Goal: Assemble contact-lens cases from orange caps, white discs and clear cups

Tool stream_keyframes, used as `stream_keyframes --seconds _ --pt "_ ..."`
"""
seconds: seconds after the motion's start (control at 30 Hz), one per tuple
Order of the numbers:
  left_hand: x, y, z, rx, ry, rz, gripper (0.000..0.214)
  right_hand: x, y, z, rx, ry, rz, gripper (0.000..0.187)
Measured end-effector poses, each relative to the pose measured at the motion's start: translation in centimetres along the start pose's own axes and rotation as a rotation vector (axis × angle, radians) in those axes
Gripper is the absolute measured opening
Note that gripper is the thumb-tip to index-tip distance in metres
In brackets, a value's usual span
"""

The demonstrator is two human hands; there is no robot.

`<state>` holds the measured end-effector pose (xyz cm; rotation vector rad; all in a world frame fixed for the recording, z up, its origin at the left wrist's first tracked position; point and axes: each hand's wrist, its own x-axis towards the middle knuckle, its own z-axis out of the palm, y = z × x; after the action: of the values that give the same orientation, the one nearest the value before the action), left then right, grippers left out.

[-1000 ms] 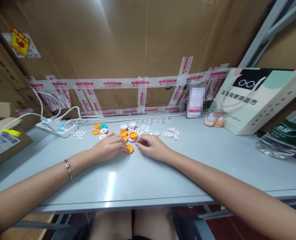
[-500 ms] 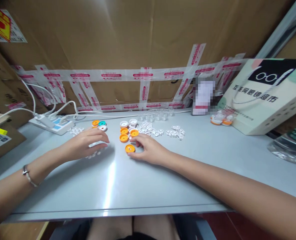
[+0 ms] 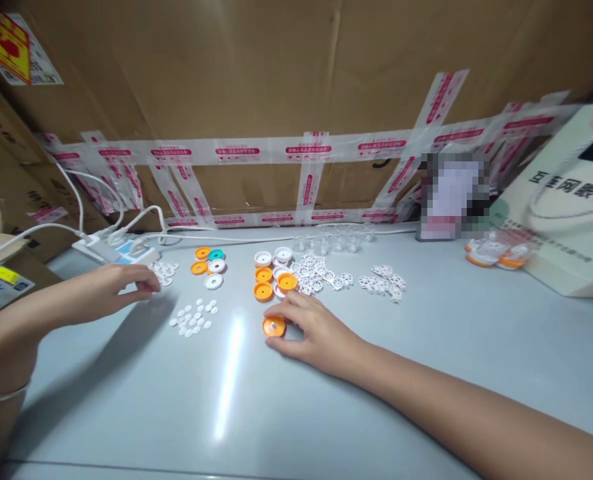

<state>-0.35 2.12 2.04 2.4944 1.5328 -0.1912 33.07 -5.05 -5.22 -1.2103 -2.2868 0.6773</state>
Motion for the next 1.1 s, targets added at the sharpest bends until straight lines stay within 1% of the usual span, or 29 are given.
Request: stream_keyframes --seconds 0.07,0.17,0.33,0.5,0.63,0.83,0.9,0.97,1.03,1.1 --pt "0.1 -0.6 0.0 0.01 -0.059 -0.049 0.018 -0.1 0.1 0.0 -0.007 -0.001 -0.001 0.032" --pt "0.2 -0.2 -0.1 -0.007 -0.106 -0.052 0.016 -0.4 0.2 0.0 0.022 -0.005 -0.036 0.04" --pt "0.3 0.9 0.0 -0.05 -0.165 -0.058 0.017 -0.7 -0.2 -0.3 0.102 0.003 -0.091 0.035" --pt "0.3 0.6 0.2 -0.029 -0.158 -0.084 0.015 -0.8 -0.4 -0.5 0.109 0.017 -0.095 0.029" --pt "0.3 0.7 0.2 -0.038 -0.171 -0.076 0.017 -0.7 -0.3 -0.6 0.114 0.019 -0.112 0.022" --pt "0.3 0.8 -0.2 -0.049 -0.178 -0.097 0.02 -0.7 -0.2 -0.6 0.116 0.022 -0.109 0.021" --pt "0.2 1.1 -0.4 -0.046 -0.122 -0.085 0.02 -0.7 -0.1 -0.4 0.118 0.037 -0.093 0.023" --pt "0.3 2.0 -0.4 -0.067 0.008 -0.015 0.021 -0.6 0.1 -0.3 0.114 0.064 -0.068 0.024" --pt "0.3 3.7 0.0 -0.131 0.168 0.126 0.021 -0.4 0.2 -0.1 0.101 0.088 -0.049 0.025" --pt "0.6 6.2 1.0 -0.215 0.282 0.311 0.018 -0.3 0.1 0.0 0.086 0.099 -0.046 0.027"
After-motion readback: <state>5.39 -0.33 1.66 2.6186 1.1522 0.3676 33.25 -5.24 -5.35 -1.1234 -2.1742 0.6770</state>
